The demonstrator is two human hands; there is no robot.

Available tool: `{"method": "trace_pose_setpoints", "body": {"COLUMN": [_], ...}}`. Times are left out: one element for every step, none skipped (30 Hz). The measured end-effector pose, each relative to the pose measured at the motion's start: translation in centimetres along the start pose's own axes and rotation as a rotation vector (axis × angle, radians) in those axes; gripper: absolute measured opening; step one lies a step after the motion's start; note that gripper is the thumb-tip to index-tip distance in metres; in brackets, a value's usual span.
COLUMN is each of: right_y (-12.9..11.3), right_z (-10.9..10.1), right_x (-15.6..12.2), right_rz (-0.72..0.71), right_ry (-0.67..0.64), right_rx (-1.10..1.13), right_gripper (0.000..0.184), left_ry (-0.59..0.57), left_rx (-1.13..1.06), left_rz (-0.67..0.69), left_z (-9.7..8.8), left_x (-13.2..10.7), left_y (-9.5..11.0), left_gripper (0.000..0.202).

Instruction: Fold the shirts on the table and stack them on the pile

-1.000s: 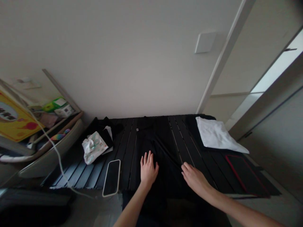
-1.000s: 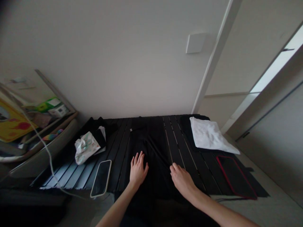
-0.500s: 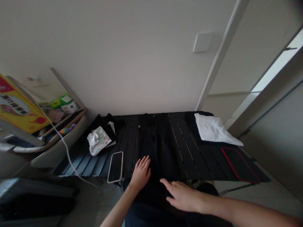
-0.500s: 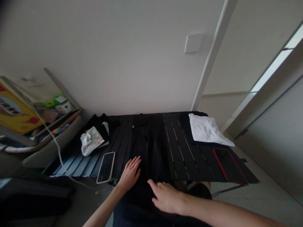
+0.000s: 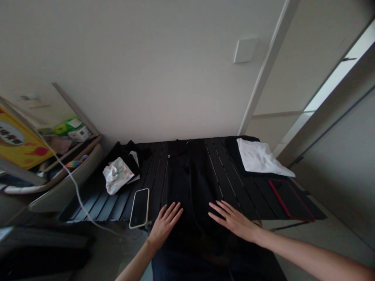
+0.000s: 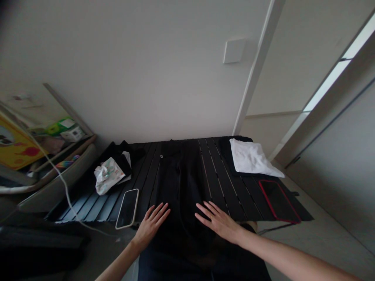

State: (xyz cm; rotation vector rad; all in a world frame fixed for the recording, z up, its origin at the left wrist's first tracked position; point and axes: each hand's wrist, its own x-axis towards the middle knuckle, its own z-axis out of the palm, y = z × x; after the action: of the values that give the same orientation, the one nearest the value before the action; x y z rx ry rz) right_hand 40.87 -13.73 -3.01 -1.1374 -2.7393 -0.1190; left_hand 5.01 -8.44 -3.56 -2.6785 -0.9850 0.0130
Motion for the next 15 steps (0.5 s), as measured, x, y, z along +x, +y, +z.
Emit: {"method": "trace_pose_setpoints", "body": {"right_y": [-0.4,-0.9,-1.5,-2.1,-2.8,-3.4,-3.9,-4.5,-5.0,-5.5,-6.0,-6.6,-7.2,-7.8,-8.3], "right_z": [0.3,0.6,0.7,0.8,0.7,0.4,0.1,-0.5,-1.1,-1.8,-2.6,-3.3,-4.1,-4.8,-5.5], "right_x": [-0.1,-0.3,-0.6,-0.8,-1.1,-1.4,-1.5,-1.6,-1.7,-1.6,-1.6,-1.5,-1.5,-1.5,-1.7], "right_rz": [0.012,0.039,0.084,0.13,0.163,0.182,0.189,0.187,0.185,0.196,0.222,0.24,0.245,0.241,0.234], "right_ry": [0.002,0.001,0.0,0.002,0.006,0.015,0.025,0.037,0.053,0.073,0.095,0.125,0.155,0.177,0.192], "right_rx": [0.014,0.03,0.045,0.061,0.079,0.1,0.123,0.142,0.153,0.15,0.13,0.099,0.062,0.023,-0.012], "right_gripper": [0.078,0.076,0.074,0.072,0.068,0.062,0.056,0.052,0.049,0.049,0.051,0.053,0.053,0.053,0.051], "left_ry": [0.001,-0.002,-0.009,-0.015,-0.018,-0.02,-0.022,-0.024,-0.026,-0.028,-0.031,-0.032,-0.033,-0.034,-0.036], "left_rx": [-0.006,-0.012,-0.015,-0.016,-0.015,-0.013,-0.01,-0.009,-0.009,-0.009,-0.012,-0.016,-0.022,-0.029,-0.038], "left_rz": [0.022,0.035,0.037,0.032,0.025,0.017,0.013,0.017,0.019,0.019,0.017,0.014,0.01,0.002,-0.003], "left_z": [0.1,0.2,0.2,0.2,0.2,0.3,0.3,0.3,0.3,0.3,0.3,0.3,0.3,0.3,0.4], "left_x": [0.0,0.0,-0.1,-0.2,-0.4,-0.5,-0.6,-0.6,-0.7,-0.6,-0.6,-0.5,-0.5,-0.4,-0.4], "left_y": [0.1,0.1,0.1,0.1,0.1,0.2,0.2,0.2,0.2,0.2,0.2,0.1,0.1,0.1,0.1], "left_gripper": [0.07,0.069,0.068,0.069,0.069,0.07,0.07,0.07,0.07,0.07,0.07,0.07,0.071,0.072,0.072]}}
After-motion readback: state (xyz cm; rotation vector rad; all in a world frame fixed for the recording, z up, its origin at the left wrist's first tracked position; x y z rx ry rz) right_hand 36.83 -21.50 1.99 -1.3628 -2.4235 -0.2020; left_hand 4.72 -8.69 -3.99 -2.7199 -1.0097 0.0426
